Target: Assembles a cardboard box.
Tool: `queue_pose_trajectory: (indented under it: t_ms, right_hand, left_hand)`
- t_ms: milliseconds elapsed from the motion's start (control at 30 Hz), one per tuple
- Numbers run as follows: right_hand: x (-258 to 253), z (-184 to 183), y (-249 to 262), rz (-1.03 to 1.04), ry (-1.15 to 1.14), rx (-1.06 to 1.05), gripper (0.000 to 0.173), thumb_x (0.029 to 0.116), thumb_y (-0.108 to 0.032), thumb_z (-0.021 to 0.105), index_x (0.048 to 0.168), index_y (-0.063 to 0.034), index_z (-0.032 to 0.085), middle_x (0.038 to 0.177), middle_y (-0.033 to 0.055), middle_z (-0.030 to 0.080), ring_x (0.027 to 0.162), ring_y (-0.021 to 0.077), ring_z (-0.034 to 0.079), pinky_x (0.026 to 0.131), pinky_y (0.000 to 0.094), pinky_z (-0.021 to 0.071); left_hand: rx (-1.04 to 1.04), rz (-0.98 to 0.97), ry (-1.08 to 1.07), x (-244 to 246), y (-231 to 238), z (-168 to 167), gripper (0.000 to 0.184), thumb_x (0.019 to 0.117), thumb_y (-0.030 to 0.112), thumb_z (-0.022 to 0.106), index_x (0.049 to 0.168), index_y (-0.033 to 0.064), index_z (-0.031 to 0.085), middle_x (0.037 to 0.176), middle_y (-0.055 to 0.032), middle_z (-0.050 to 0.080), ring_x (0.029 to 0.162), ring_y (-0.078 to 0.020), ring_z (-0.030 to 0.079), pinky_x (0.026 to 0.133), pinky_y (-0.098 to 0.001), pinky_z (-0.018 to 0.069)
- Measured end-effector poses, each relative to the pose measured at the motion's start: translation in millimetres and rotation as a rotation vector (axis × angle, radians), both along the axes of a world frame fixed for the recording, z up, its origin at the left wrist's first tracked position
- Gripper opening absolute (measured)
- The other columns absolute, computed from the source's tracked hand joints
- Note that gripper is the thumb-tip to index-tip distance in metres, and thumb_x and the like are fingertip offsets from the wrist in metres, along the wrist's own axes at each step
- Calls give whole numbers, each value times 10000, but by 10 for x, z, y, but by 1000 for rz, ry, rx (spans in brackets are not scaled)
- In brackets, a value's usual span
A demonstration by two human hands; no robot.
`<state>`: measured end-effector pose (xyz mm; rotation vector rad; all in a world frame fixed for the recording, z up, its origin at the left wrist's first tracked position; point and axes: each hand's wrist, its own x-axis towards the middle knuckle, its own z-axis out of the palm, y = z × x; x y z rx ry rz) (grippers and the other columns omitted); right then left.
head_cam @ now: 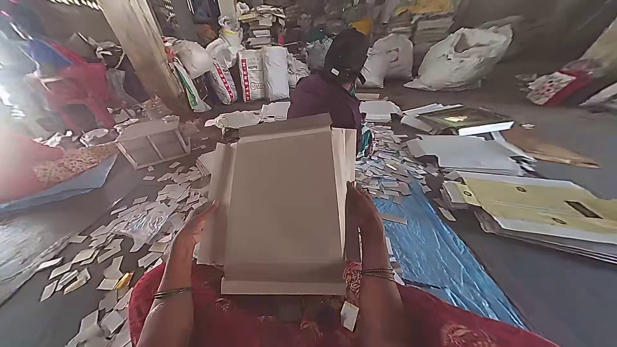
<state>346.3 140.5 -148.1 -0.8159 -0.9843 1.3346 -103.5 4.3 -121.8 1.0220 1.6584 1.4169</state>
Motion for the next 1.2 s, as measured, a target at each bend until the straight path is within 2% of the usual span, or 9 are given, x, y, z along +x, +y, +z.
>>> queue_pose_trajectory:
  t_ms: [233,433,500,667,767,833,933,1067,1200]
  right_hand:
    - [-81,65,-4,33,5,96,254,1109,-206,404,1154,-64,610,899,6,705,812,76,692,755,280,605]
    - [-54,-133,120,-93,-276,-26,400,1087,-305,480,1365,-30,565,1252,97,652,1091,109,634,938,321,539]
    - [-117,-228,127,-70,-207,-10,367,1095,-294,459,1327,-36,578,1132,77,683,983,106,668,851,322,580]
    - [-186,-242,34,-16,72,-49,305,1106,-235,417,1245,-35,601,1002,62,717,893,124,697,799,336,605]
    - [-11,-3,-22,-57,183,-30,349,1109,-310,400,1283,-69,582,997,72,715,886,148,700,788,364,609]
    - [262,244,-124,-235,185,-17,330,1096,-368,431,1237,-114,587,968,32,699,842,116,688,728,337,605]
    - [793,580,-327,-616,139,168,387,1082,-389,475,1359,-128,548,1159,15,659,1013,95,643,875,352,567]
    - [1226,1165,-793,-1087,-32,670,459,1092,-204,463,1442,85,397,1334,74,576,1229,60,556,1089,283,458]
    - [1266,1266,-893,-1321,-447,754,486,1109,-250,425,1356,162,500,1327,208,608,1265,136,582,1105,289,441]
  left_hand:
    - [69,111,-210,-13,104,15,462,1083,337,487,1437,40,485,1296,-143,627,1144,-203,632,972,-406,535]
    - [159,92,-400,440,-88,344,420,1105,370,370,1193,59,638,920,-70,716,812,-137,694,732,-327,594]
    - [259,22,-391,607,-247,422,398,1125,299,303,1175,62,619,901,-35,709,798,-84,687,720,-267,593]
    - [412,-211,-268,808,-555,328,466,1134,327,240,1439,108,517,1286,-35,664,1142,-81,641,983,-295,548]
    - [228,-243,-408,869,-197,385,476,1128,351,214,1235,117,615,1013,-13,749,913,-79,717,799,-286,619]
    - [100,-194,-404,736,7,159,443,1127,369,228,1292,128,560,1066,-6,725,945,-78,702,821,-293,609]
    - [-12,32,-476,369,326,-313,446,1124,359,267,1470,106,393,1301,-89,628,1029,-185,686,857,-350,570]
    - [-35,166,-507,239,375,-423,405,1115,336,343,1456,130,417,1275,-60,635,960,-140,685,805,-291,558]
    - [-66,134,-469,413,410,-363,433,1123,317,308,1492,106,383,1342,-79,611,1031,-143,679,859,-293,552]
